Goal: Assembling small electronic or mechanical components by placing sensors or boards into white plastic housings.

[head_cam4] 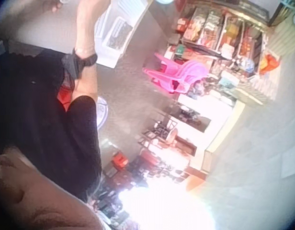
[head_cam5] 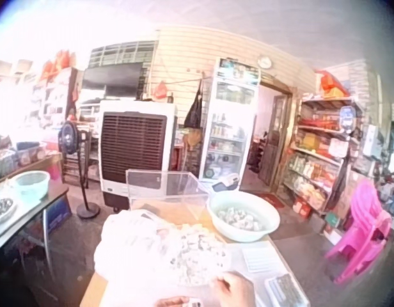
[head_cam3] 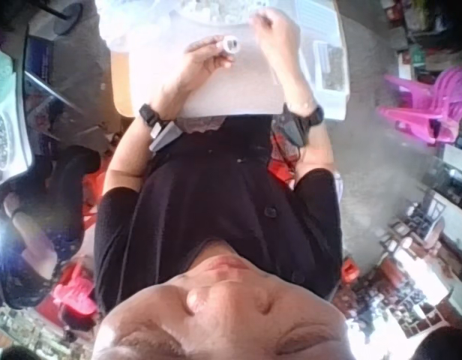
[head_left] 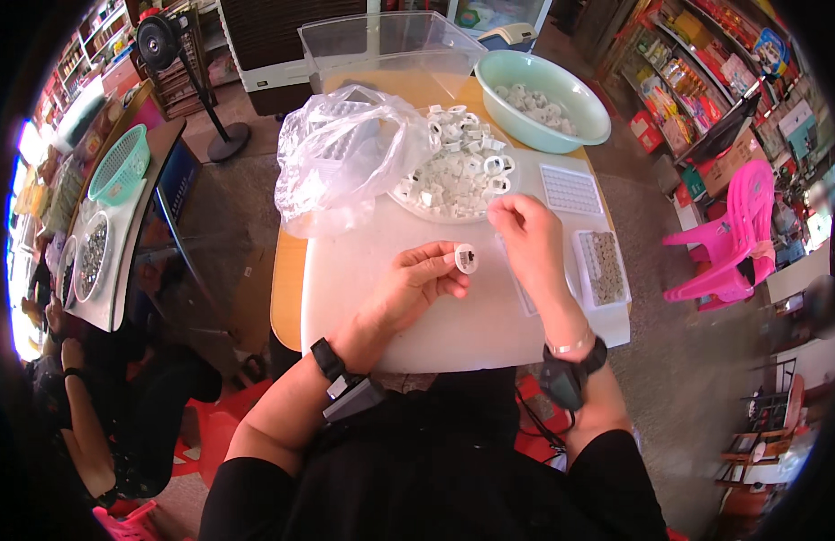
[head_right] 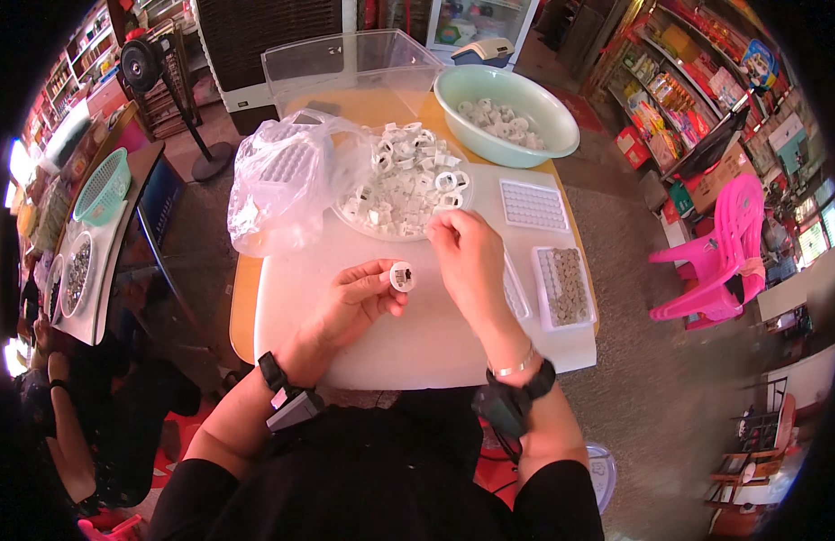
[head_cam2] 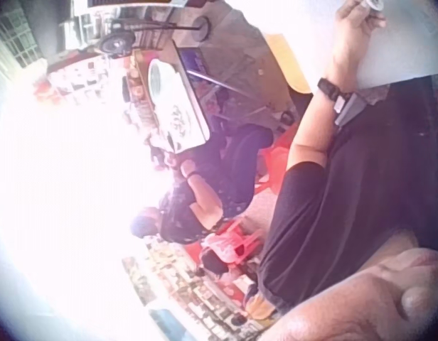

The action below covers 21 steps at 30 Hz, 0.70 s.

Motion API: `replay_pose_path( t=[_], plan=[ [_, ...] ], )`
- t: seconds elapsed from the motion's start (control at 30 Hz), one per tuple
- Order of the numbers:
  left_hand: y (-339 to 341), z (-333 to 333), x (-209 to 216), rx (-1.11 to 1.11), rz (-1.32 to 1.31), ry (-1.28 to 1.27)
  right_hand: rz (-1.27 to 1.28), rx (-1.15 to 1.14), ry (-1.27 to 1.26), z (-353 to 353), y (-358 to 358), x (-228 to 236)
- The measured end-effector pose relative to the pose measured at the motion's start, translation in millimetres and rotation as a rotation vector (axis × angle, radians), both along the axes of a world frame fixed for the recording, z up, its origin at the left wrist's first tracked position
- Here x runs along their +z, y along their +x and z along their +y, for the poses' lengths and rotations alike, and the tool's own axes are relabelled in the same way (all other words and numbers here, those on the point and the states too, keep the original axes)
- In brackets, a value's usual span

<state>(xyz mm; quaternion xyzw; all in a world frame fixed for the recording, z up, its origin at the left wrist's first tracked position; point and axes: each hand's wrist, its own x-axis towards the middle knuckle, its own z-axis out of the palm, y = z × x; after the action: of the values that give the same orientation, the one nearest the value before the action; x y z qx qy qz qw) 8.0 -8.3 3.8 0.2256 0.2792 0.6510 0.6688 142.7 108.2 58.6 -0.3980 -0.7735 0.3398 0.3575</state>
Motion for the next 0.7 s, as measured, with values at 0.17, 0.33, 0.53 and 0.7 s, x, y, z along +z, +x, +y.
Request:
replay_pose_path(
  t=[0.17,0.33,0.53,0.7],
  plan=[
    [-1,4,2,-0.021,-0.012,-0.012,-0.430,0.168,0.448,57,-39,-23],
    [-3,0,4,-0.039,0.003,-0.043,-0.612,0.265,0.250,49,-49,-14],
    [-2,1,0,-0.044,0.001,-0.029,-0.249,0.209,0.034,57,-33,-10],
    [-7,1,4,0.082,-0.020,-0.009,-0.037,0.190,-0.059,25,-10,-3]
  ],
)
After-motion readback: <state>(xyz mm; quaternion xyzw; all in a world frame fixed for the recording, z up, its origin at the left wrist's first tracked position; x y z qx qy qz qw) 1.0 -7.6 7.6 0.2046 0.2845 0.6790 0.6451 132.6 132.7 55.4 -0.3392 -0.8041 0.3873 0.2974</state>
